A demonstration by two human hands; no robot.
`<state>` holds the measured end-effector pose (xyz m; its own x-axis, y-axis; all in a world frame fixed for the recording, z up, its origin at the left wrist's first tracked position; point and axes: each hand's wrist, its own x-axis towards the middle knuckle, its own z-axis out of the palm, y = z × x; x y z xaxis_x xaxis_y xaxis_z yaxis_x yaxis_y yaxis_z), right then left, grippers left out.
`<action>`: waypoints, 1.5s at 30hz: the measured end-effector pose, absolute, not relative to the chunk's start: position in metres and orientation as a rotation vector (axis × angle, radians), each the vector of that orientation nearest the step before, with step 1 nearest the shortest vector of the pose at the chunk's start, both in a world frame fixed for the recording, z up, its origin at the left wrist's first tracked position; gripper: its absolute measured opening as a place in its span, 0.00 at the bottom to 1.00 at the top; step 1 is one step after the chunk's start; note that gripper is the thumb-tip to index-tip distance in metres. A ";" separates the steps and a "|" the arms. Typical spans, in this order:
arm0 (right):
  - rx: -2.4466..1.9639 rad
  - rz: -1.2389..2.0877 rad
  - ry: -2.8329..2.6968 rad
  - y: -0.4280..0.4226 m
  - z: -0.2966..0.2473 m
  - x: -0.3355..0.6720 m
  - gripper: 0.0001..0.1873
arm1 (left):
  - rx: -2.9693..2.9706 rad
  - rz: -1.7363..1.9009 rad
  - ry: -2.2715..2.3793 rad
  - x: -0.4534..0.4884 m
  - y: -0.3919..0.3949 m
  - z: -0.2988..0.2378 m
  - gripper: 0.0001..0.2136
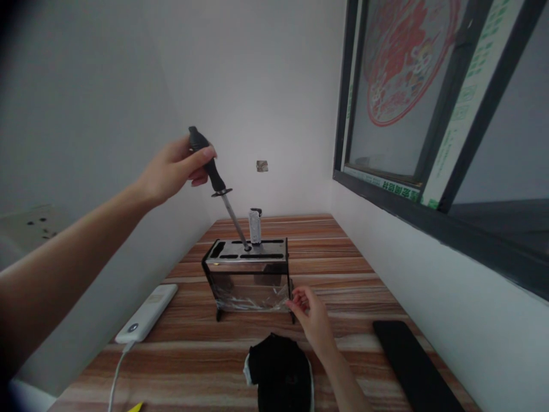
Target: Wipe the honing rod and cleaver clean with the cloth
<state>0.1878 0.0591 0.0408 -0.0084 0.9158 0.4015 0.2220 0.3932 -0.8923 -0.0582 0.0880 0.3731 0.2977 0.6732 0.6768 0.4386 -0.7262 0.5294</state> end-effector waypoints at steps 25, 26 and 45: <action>-1.069 0.756 -1.528 0.058 0.042 0.188 0.12 | 2.601 0.749 1.395 -0.049 0.096 0.311 0.10; -1.067 0.756 -1.529 0.058 0.042 0.188 0.12 | 2.604 0.735 1.407 -0.049 0.096 0.309 0.10; -1.075 0.750 -1.534 0.058 0.042 0.188 0.14 | 2.522 0.659 1.404 -0.055 0.102 0.277 0.12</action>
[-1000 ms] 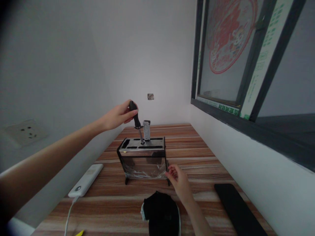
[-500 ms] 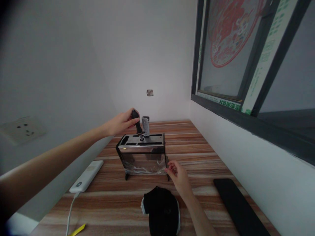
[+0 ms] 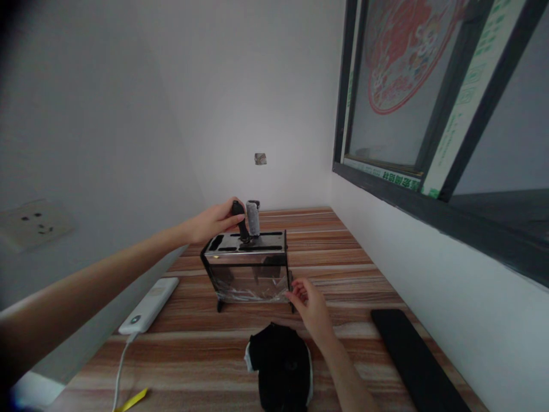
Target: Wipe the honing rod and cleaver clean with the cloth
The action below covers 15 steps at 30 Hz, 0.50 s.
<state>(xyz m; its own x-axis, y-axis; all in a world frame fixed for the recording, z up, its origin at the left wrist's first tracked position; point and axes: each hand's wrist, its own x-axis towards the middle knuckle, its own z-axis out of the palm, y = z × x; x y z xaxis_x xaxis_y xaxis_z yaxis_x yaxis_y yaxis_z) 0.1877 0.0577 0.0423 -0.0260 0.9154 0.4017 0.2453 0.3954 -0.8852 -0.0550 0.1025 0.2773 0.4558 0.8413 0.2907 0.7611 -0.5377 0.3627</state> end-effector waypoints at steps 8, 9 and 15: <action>-1.083 0.757 -1.539 0.057 0.044 0.188 0.15 | 2.545 0.582 1.422 -0.054 0.103 0.275 0.12; -1.087 0.758 -1.540 0.057 0.044 0.188 0.15 | 2.556 0.555 1.436 -0.053 0.103 0.275 0.12; -1.091 0.754 -1.536 0.057 0.044 0.187 0.14 | 2.584 0.484 1.455 -0.053 0.104 0.275 0.13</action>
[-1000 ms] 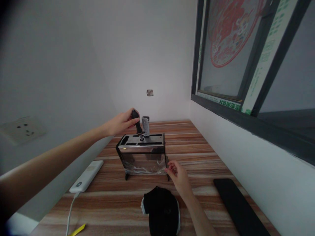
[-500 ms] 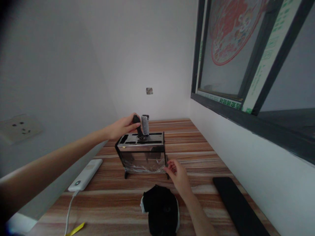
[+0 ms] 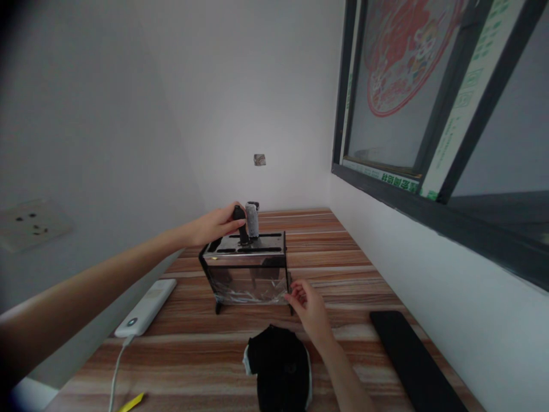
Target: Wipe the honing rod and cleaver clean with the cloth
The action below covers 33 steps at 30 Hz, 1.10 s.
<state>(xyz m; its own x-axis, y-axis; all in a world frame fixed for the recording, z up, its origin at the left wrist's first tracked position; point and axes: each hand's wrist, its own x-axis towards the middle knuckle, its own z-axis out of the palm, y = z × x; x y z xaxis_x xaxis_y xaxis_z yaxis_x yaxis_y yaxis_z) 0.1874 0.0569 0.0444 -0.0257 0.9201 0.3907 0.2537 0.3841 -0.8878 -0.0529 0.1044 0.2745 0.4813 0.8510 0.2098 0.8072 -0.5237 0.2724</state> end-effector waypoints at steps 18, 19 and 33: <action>-1.077 0.770 -1.537 0.059 0.039 0.187 0.14 | 2.664 0.673 1.618 -0.042 0.104 0.299 0.18; -1.076 0.769 -1.537 0.059 0.039 0.187 0.14 | 2.661 0.674 1.637 -0.040 0.105 0.302 0.19; -1.079 0.767 -1.530 0.060 0.036 0.187 0.15 | 2.771 -0.199 1.608 -0.009 0.136 0.371 0.25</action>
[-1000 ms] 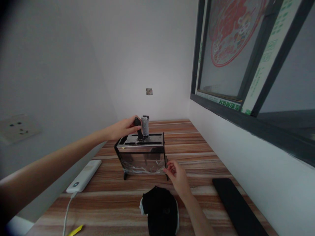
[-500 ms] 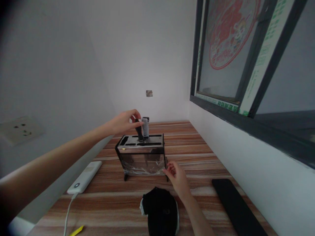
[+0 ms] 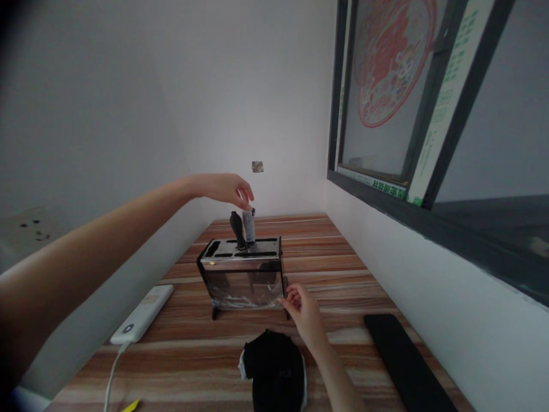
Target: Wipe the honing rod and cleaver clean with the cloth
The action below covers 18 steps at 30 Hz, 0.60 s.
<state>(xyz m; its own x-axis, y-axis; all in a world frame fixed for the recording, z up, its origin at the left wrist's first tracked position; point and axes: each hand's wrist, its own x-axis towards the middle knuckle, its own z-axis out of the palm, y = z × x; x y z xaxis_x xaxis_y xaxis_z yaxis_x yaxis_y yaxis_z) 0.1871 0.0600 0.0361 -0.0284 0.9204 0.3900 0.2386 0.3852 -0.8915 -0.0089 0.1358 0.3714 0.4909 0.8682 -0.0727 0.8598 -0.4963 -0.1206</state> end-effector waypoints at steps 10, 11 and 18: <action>-1.076 0.791 -1.543 0.059 0.037 0.188 0.12 | -2.398 0.629 -1.461 0.020 0.135 0.350 0.26; -1.075 0.787 -1.541 0.059 0.038 0.188 0.12 | -2.397 0.633 -1.463 0.022 0.135 0.348 0.25; -1.063 0.790 -1.543 0.059 0.037 0.187 0.12 | -2.482 0.621 -1.435 0.022 0.139 0.343 0.19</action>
<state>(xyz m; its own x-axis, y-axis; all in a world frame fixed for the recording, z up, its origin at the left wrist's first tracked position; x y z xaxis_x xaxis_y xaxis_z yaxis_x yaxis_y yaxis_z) 0.1870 0.0590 0.0372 -0.0512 0.9213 0.3855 0.2257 0.3867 -0.8942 0.0218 0.1389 0.3430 0.4378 0.8627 -0.2531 0.7753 -0.5048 -0.3796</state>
